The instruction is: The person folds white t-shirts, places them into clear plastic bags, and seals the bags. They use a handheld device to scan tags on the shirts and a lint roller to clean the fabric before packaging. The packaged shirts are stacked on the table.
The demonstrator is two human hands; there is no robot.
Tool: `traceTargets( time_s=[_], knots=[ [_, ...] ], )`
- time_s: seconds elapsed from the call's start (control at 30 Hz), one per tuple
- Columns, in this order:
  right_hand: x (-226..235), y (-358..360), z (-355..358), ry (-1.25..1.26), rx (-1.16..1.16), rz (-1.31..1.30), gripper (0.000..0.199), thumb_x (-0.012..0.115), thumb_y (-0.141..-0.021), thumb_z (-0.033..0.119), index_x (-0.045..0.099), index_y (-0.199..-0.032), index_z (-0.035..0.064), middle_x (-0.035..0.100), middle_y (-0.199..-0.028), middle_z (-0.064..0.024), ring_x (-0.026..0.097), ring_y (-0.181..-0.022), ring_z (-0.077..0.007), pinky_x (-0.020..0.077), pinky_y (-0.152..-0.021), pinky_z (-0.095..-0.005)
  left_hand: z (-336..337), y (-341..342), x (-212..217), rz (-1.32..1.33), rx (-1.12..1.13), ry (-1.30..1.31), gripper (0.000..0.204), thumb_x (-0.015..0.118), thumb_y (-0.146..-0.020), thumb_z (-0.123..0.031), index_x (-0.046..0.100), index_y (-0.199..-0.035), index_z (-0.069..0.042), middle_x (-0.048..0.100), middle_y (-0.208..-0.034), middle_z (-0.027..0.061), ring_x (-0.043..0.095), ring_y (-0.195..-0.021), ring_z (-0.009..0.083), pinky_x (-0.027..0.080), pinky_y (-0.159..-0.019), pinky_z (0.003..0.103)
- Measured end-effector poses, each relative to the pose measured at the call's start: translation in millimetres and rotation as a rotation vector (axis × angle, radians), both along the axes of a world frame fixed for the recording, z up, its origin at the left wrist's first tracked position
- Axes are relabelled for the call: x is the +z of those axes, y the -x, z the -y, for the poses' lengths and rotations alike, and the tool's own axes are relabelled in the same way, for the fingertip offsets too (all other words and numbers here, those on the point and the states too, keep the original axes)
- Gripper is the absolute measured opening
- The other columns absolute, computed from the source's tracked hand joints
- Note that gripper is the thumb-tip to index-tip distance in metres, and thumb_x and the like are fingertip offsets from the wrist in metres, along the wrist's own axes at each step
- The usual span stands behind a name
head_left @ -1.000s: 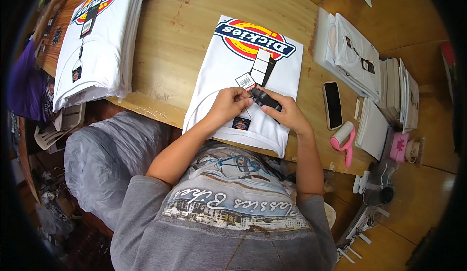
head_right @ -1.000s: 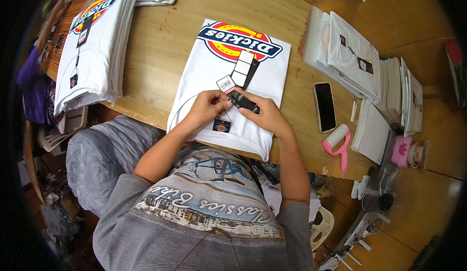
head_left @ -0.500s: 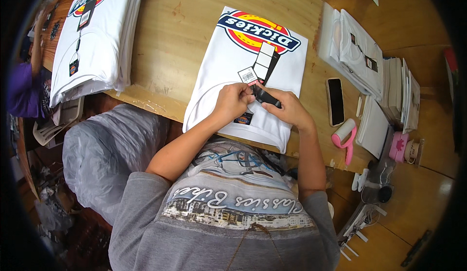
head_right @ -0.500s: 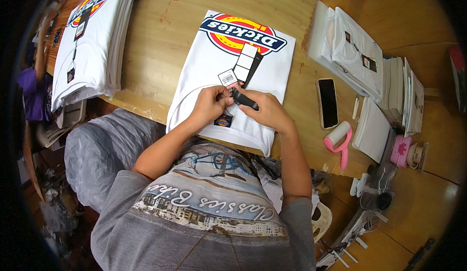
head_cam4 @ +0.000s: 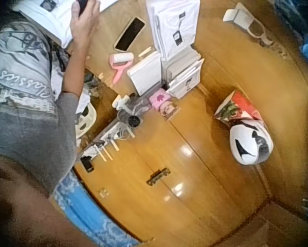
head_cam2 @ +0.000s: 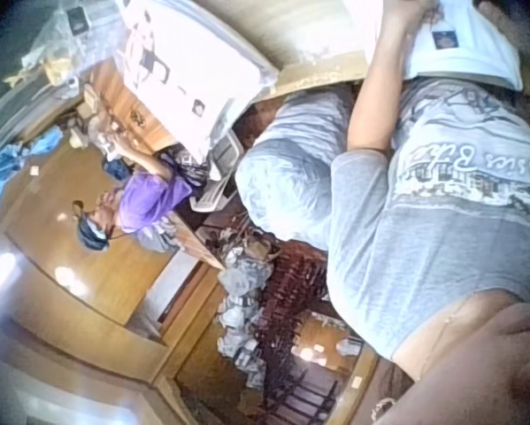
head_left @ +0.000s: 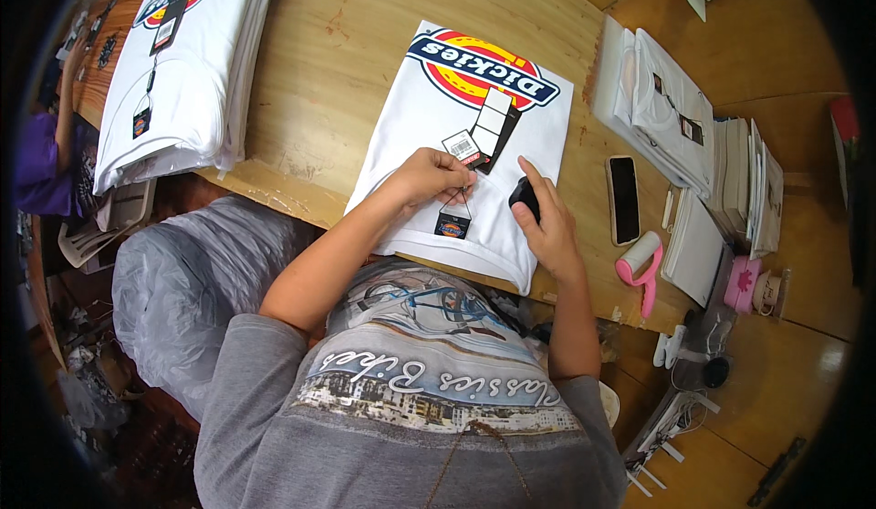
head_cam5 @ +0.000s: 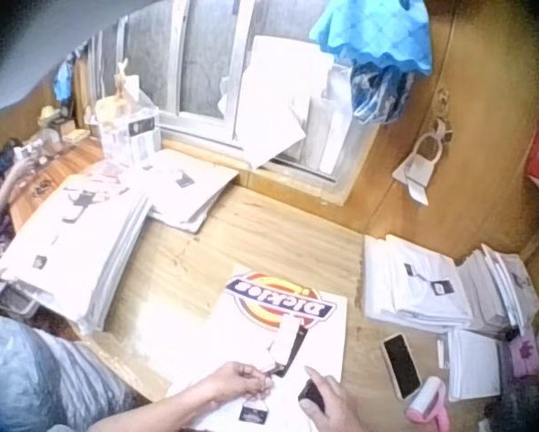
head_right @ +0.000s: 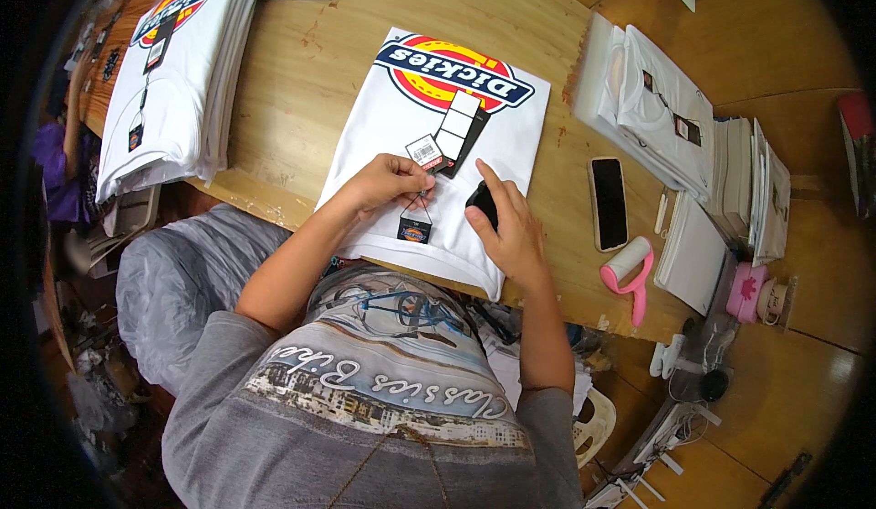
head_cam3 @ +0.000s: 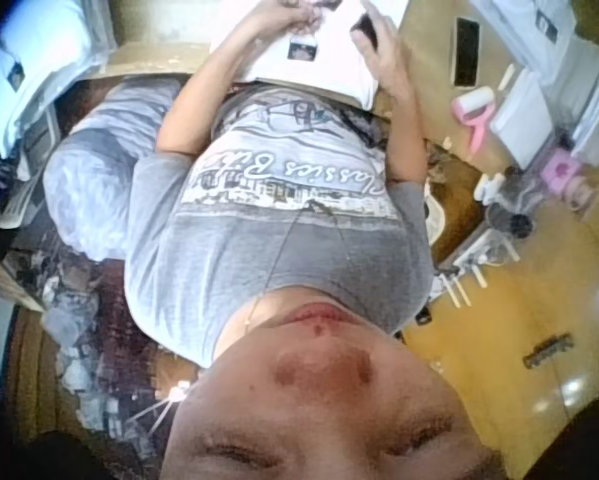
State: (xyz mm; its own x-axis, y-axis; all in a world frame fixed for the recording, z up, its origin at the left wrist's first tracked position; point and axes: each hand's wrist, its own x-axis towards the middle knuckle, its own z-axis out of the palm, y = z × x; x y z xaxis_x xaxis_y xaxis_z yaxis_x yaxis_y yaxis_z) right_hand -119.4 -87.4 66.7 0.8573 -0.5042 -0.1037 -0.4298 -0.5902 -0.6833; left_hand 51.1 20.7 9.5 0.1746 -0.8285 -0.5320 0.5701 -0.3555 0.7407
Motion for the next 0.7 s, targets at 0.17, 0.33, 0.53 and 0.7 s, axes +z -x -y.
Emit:
traceTargets(
  time_s=[0.17, 0.33, 0.53, 0.7],
  knots=[
    [-2.4, 6.8, 16.2, 0.388, -0.127, 0.058, 0.066, 0.065, -0.068, 0.025, 0.034, -0.124, 0.0105, 0.049, -0.097, -0.0163, 0.049, -0.089, -0.0292, 0.0399, -0.075, -0.0359, -0.4, -1.1, -2.1, 0.042, -0.032, -0.039, 0.019, 0.064, -0.074, -0.017, 0.057, -0.078, 0.001, 0.059, -0.067, 0.0074, 0.057, -0.055, 0.0117, 0.046, -0.05, 0.021],
    [5.8, 13.6, 32.0, 0.241, -0.244, 0.018, 0.058, 0.074, -0.058, 0.019, 0.045, -0.106, 0.0038, 0.051, -0.099, -0.0145, 0.05, -0.092, -0.0282, 0.0396, -0.08, -0.0341, 1.5, 2.1, -0.6, 0.084, 0.038, -0.071, 0.016, 0.065, -0.072, -0.013, 0.057, -0.075, 0.001, 0.058, -0.063, 0.0077, 0.056, -0.052, 0.0116, 0.044, -0.047, 0.02],
    [-13.9, -6.9, -24.1, 0.436, -0.004, 0.079, 0.039, 0.068, -0.056, 0.006, 0.051, -0.09, 0.0069, 0.053, -0.08, -0.0105, 0.051, -0.072, -0.0274, 0.0401, -0.064, -0.0345, 3.7, 9.1, -5.2, 0.088, 0.129, -0.03, 0.014, 0.065, -0.072, -0.009, 0.056, -0.072, 0.002, 0.057, -0.061, 0.0078, 0.055, -0.05, 0.011, 0.042, -0.044, 0.018],
    [-17.2, -16.2, -30.3, 0.513, 0.078, 0.16, 0.032, 0.058, -0.054, -0.006, 0.055, -0.083, 0.0069, 0.055, -0.071, -0.0065, 0.053, -0.069, -0.0228, 0.0395, -0.061, -0.0321, 2.5, 11.2, -7.1, 0.091, 0.168, -0.012, 0.014, 0.066, -0.071, -0.01, 0.057, -0.072, 0.002, 0.057, -0.061, 0.0062, 0.052, -0.05, 0.0085, 0.039, -0.045, 0.018]
  ],
)
